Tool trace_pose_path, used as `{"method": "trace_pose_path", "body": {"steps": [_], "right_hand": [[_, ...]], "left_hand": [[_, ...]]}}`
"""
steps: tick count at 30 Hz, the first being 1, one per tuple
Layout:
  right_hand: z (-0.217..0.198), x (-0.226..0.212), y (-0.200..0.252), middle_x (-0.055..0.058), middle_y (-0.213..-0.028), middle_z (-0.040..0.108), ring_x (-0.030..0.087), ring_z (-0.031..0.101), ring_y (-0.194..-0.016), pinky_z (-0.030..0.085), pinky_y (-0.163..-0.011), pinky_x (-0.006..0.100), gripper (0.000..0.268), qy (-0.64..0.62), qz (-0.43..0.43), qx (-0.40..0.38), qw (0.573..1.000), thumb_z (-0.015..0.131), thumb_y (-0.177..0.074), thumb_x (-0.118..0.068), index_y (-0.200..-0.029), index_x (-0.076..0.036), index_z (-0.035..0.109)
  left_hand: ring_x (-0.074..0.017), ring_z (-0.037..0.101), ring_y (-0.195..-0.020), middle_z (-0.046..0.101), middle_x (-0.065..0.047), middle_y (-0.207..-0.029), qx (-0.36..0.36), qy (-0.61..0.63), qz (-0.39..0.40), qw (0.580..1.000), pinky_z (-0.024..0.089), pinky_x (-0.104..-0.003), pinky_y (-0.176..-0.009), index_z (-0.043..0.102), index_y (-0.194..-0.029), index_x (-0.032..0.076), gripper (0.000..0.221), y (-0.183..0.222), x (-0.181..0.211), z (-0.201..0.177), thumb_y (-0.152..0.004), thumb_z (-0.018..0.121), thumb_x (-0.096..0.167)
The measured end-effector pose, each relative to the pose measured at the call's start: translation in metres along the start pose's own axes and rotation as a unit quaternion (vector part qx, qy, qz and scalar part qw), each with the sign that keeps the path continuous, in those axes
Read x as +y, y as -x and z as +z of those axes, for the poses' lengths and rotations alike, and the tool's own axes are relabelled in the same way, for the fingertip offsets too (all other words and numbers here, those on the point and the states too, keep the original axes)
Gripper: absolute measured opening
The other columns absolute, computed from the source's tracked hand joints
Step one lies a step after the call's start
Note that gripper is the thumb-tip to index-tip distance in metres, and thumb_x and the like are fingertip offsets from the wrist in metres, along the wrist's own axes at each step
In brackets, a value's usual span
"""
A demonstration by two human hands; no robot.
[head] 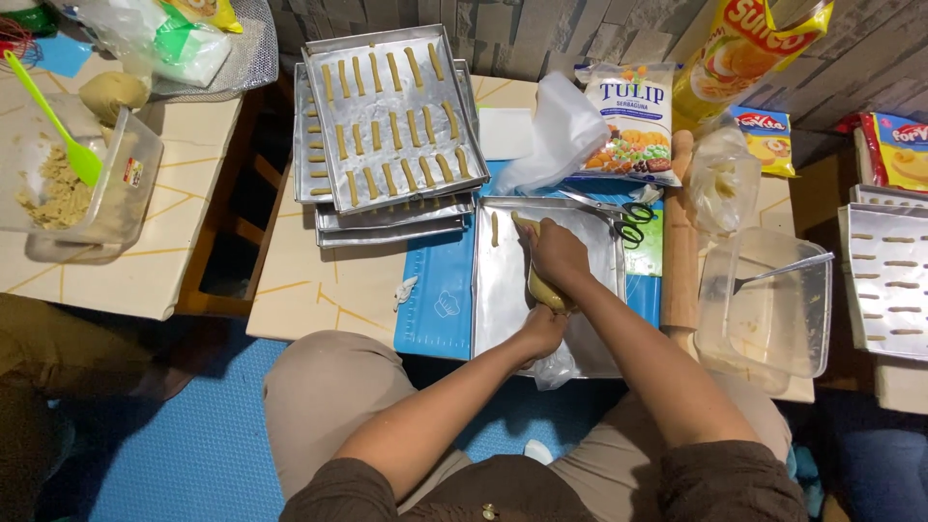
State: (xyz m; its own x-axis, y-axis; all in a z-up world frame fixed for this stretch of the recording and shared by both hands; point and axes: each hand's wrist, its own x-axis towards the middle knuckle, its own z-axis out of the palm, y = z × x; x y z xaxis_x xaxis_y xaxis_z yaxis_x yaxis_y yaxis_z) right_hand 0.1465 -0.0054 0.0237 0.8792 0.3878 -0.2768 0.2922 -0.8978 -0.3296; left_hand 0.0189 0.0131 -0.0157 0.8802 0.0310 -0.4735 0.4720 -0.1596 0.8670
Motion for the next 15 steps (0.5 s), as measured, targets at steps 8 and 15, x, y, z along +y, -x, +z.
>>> {"method": "trace_pose_path", "body": {"steps": [8, 15], "right_hand": [[0.005, 0.006, 0.001, 0.026, -0.087, 0.070, 0.046, 0.072, -0.092, 0.055, -0.078, 0.056, 0.054, 0.001, -0.020, 0.003, 1.000, 0.038, -0.109, -0.045, -0.107, 0.002, 0.065], [0.008, 0.012, 0.001, 0.025, -0.089, 0.070, 0.046, 0.071, -0.094, 0.055, -0.079, 0.056, 0.055, -0.002, -0.019, -0.013, 1.000, 0.036, -0.109, -0.046, -0.108, 0.000, 0.065]], "left_hand": [[-0.0465, 0.068, -0.102, 0.070, -0.033, -0.096, -0.013, 0.002, 0.011, 1.000, 0.054, -0.055, -0.079, 0.070, -0.096, -0.016, 0.046, -0.002, -0.007, 0.005, -0.095, 0.051, 0.026], [-0.0467, 0.067, -0.105, 0.070, -0.033, -0.099, -0.027, -0.006, 0.005, 1.000, 0.054, -0.057, -0.080, 0.070, -0.099, -0.015, 0.047, -0.004, -0.012, 0.009, -0.095, 0.050, 0.027]]}}
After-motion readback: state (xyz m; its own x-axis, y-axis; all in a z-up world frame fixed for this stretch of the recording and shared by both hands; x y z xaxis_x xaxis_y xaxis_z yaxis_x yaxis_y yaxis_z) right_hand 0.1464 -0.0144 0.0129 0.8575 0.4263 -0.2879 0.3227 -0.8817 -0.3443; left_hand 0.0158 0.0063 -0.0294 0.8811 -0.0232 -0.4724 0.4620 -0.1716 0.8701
